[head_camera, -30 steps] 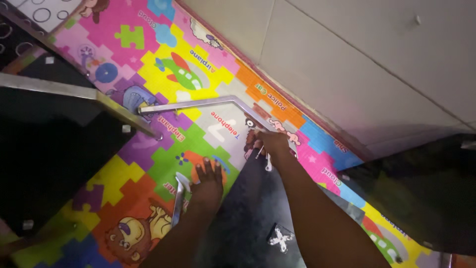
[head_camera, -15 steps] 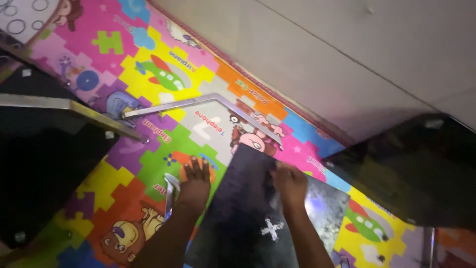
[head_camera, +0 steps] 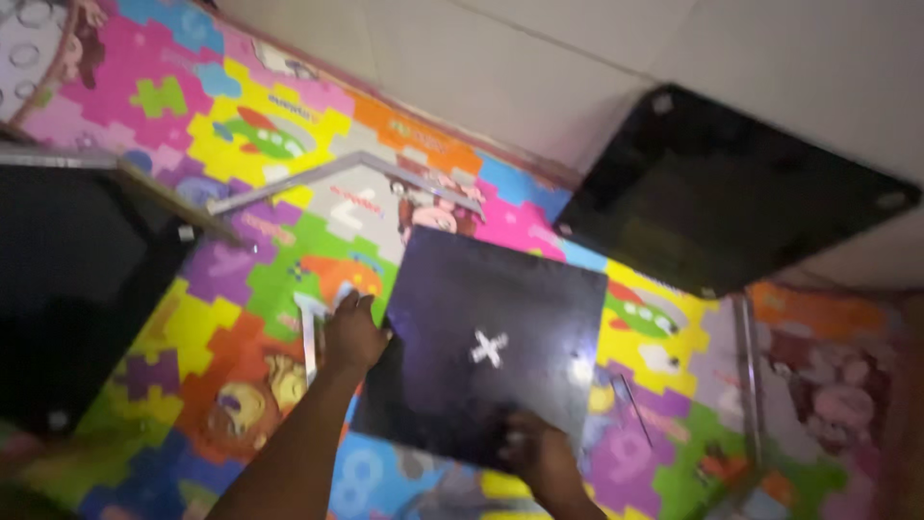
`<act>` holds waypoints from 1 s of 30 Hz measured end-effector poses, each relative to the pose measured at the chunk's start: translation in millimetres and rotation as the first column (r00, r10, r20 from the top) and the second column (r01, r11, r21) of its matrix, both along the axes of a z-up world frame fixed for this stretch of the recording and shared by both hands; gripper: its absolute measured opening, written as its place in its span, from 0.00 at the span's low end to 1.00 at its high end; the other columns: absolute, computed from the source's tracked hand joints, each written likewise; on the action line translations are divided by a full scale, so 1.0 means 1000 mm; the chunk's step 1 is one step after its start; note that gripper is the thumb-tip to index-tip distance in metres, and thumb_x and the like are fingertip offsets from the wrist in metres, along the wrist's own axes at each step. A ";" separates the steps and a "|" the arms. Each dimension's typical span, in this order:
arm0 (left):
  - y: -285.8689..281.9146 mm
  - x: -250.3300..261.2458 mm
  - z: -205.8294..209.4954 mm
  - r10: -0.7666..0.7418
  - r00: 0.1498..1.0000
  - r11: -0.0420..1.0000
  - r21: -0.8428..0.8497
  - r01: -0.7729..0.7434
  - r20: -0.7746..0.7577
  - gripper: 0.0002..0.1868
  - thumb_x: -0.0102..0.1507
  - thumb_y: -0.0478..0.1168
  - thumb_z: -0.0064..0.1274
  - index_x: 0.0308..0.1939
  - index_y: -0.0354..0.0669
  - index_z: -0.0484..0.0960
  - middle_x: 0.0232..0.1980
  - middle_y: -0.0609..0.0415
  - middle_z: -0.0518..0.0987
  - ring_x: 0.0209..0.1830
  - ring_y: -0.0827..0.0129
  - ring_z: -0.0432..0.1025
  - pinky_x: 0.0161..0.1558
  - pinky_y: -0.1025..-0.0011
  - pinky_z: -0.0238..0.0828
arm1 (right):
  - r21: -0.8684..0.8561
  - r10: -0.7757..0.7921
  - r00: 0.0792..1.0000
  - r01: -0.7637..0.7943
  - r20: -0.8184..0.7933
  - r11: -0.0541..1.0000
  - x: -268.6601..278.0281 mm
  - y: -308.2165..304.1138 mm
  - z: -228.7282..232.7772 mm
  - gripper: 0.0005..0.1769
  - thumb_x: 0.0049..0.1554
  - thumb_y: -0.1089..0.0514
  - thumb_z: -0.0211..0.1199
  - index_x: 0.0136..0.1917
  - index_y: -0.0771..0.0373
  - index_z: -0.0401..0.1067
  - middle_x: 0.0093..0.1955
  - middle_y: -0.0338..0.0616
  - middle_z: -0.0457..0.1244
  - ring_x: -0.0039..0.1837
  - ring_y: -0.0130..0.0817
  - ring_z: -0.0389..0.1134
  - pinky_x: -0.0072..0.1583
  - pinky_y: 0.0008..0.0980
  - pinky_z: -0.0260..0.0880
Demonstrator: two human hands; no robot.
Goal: The person assembles a metal-framed furniture piece on a colorful play mat. They connect metal rods at a central hub, attach black square panels to the frame, and tighten the joints by hand.
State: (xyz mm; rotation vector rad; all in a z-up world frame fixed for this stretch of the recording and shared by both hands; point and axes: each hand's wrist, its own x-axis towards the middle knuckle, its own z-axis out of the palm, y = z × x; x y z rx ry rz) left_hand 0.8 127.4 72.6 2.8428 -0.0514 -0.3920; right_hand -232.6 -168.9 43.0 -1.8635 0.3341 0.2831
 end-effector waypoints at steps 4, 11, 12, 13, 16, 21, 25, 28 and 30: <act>-0.027 -0.085 0.003 0.163 0.972 0.962 -0.247 -0.118 0.169 0.26 0.53 0.46 0.68 0.47 0.32 0.78 0.49 0.34 0.78 0.54 0.39 0.71 0.57 0.48 0.69 | -0.466 0.429 0.890 -0.450 -0.156 0.762 -0.013 0.069 0.000 0.13 0.58 0.57 0.60 0.56 0.55 0.76 0.53 0.52 0.69 0.55 0.55 0.71 0.58 0.51 0.70; 0.002 -0.173 -0.019 0.198 0.980 0.923 -0.332 -0.193 -0.020 0.41 0.45 0.45 0.75 0.51 0.25 0.69 0.55 0.27 0.71 0.58 0.33 0.67 0.59 0.49 0.67 | -0.447 0.435 0.893 -0.344 0.115 0.826 -0.042 0.090 0.020 0.22 0.49 0.64 0.60 0.59 0.59 0.76 0.57 0.60 0.65 0.56 0.59 0.68 0.57 0.51 0.69; 0.007 -0.178 -0.020 0.171 0.985 0.930 -0.331 -0.157 0.012 0.42 0.45 0.45 0.74 0.52 0.25 0.68 0.56 0.27 0.70 0.58 0.33 0.67 0.59 0.49 0.68 | -0.390 0.392 0.918 -0.340 0.062 0.856 -0.042 0.082 0.021 0.23 0.51 0.62 0.59 0.61 0.57 0.75 0.57 0.59 0.65 0.56 0.58 0.69 0.58 0.50 0.70; 0.010 -0.180 -0.019 0.144 0.989 0.936 -0.330 -0.121 0.044 0.42 0.44 0.45 0.74 0.53 0.26 0.67 0.56 0.26 0.70 0.58 0.33 0.68 0.59 0.50 0.68 | -0.332 0.352 0.936 -0.330 0.005 0.884 -0.044 0.073 0.021 0.24 0.53 0.61 0.59 0.64 0.55 0.74 0.58 0.57 0.66 0.56 0.56 0.69 0.59 0.49 0.70; 0.009 -0.178 -0.013 0.207 0.976 0.925 -0.311 -0.216 -0.060 0.42 0.48 0.46 0.71 0.58 0.30 0.66 0.58 0.29 0.70 0.57 0.35 0.70 0.59 0.51 0.70 | -0.334 -0.315 0.947 0.317 0.062 0.888 -0.048 0.031 0.012 0.20 0.53 0.51 0.64 0.57 0.59 0.72 0.52 0.55 0.70 0.55 0.52 0.73 0.57 0.46 0.73; -0.001 -0.166 0.009 0.338 0.928 0.924 -0.131 -0.359 -0.155 0.41 0.52 0.53 0.68 0.59 0.32 0.69 0.57 0.30 0.72 0.56 0.38 0.72 0.58 0.51 0.71 | -0.703 -0.467 0.875 0.254 -0.125 0.664 -0.054 -0.034 -0.012 0.26 0.52 0.39 0.70 0.48 0.64 0.80 0.50 0.63 0.67 0.56 0.58 0.69 0.59 0.46 0.70; 0.002 -0.156 0.009 0.352 0.925 0.930 -0.060 -0.363 -0.145 0.37 0.53 0.58 0.66 0.52 0.31 0.76 0.51 0.32 0.78 0.55 0.41 0.74 0.57 0.53 0.72 | -0.369 -0.498 0.806 0.378 -0.320 0.849 -0.058 -0.050 -0.030 0.26 0.52 0.42 0.65 0.47 0.68 0.82 0.42 0.60 0.73 0.47 0.49 0.74 0.53 0.42 0.71; 0.014 -0.146 -0.004 0.356 0.908 0.924 -0.061 -0.377 -0.220 0.34 0.57 0.62 0.62 0.48 0.33 0.82 0.50 0.36 0.83 0.55 0.45 0.77 0.58 0.55 0.74 | -0.342 -0.582 0.747 0.482 -0.320 0.807 -0.057 -0.055 -0.044 0.24 0.50 0.47 0.70 0.49 0.72 0.78 0.43 0.60 0.73 0.46 0.45 0.73 0.51 0.39 0.71; 0.021 -0.147 -0.014 0.365 0.884 0.905 -0.113 -0.411 -0.293 0.33 0.59 0.62 0.60 0.47 0.32 0.84 0.49 0.35 0.84 0.53 0.46 0.79 0.57 0.55 0.74 | -0.166 -0.492 0.826 0.464 -0.275 0.870 -0.059 -0.067 -0.049 0.21 0.55 0.49 0.62 0.49 0.70 0.80 0.42 0.55 0.74 0.46 0.40 0.74 0.50 0.37 0.71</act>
